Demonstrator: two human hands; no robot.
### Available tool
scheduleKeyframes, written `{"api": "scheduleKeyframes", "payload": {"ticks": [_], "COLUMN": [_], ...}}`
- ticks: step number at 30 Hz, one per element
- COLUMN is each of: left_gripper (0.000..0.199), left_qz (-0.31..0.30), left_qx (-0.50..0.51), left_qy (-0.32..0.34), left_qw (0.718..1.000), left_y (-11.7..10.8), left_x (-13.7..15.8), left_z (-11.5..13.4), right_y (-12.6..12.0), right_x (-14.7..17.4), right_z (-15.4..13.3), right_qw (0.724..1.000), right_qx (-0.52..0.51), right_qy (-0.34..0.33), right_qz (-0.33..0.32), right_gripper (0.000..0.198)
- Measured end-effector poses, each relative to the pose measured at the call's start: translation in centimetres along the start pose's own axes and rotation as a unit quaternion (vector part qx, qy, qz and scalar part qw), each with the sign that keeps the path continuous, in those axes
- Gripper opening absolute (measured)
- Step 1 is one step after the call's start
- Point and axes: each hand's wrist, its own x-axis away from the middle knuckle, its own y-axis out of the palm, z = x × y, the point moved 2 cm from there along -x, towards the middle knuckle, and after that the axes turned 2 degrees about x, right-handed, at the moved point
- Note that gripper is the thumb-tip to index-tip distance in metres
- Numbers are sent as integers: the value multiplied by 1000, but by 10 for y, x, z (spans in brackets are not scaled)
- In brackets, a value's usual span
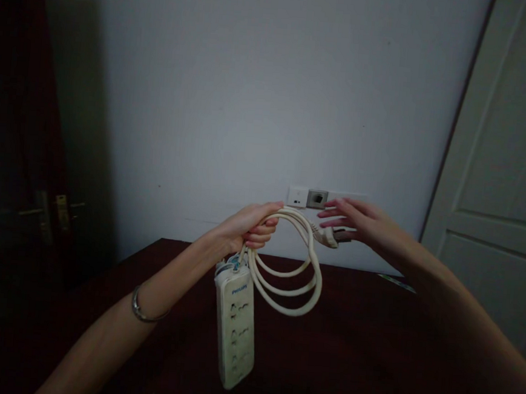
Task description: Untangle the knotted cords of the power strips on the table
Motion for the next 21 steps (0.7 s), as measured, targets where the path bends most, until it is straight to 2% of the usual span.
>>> {"api": "scheduleKeyframes", "payload": {"ticks": [2, 3, 4, 8, 10, 15, 19, 21], "left_gripper": [42, 42, 41, 40, 40, 42, 47, 48], "left_qz": [3, 6, 9, 28, 34, 17, -26, -38], "left_qx": [13, 21, 27, 37, 36, 31, 30, 25], "left_qy": [27, 42, 53, 80, 91, 105, 85, 74], "left_qw": [1000, 999, 998, 996, 995, 994, 996, 996], "left_y": [-6, -8, -11, -13, -12, -9, -5, -1], "left_x": [1, 1, 1, 1, 1, 2, 6, 9], "left_z": [0, 0, 0, 0, -1, -1, 3, 6], "right_y": [-7, -7, -3, 33, 49, 63, 65, 72], "right_x": [11, 19, 27, 54, 61, 57, 46, 38], "right_z": [4, 7, 10, 21, 22, 24, 37, 48], "right_qw": [991, 987, 988, 997, 996, 995, 985, 985], "right_qx": [18, 29, 39, 50, 31, 13, 9, -60], "right_qy": [-32, -45, -50, -23, -33, -95, -144, -135], "right_qz": [129, 151, 141, -49, -77, -10, 100, 88], "right_gripper": [38, 39, 42, 43, 38, 29, 23, 22]}}
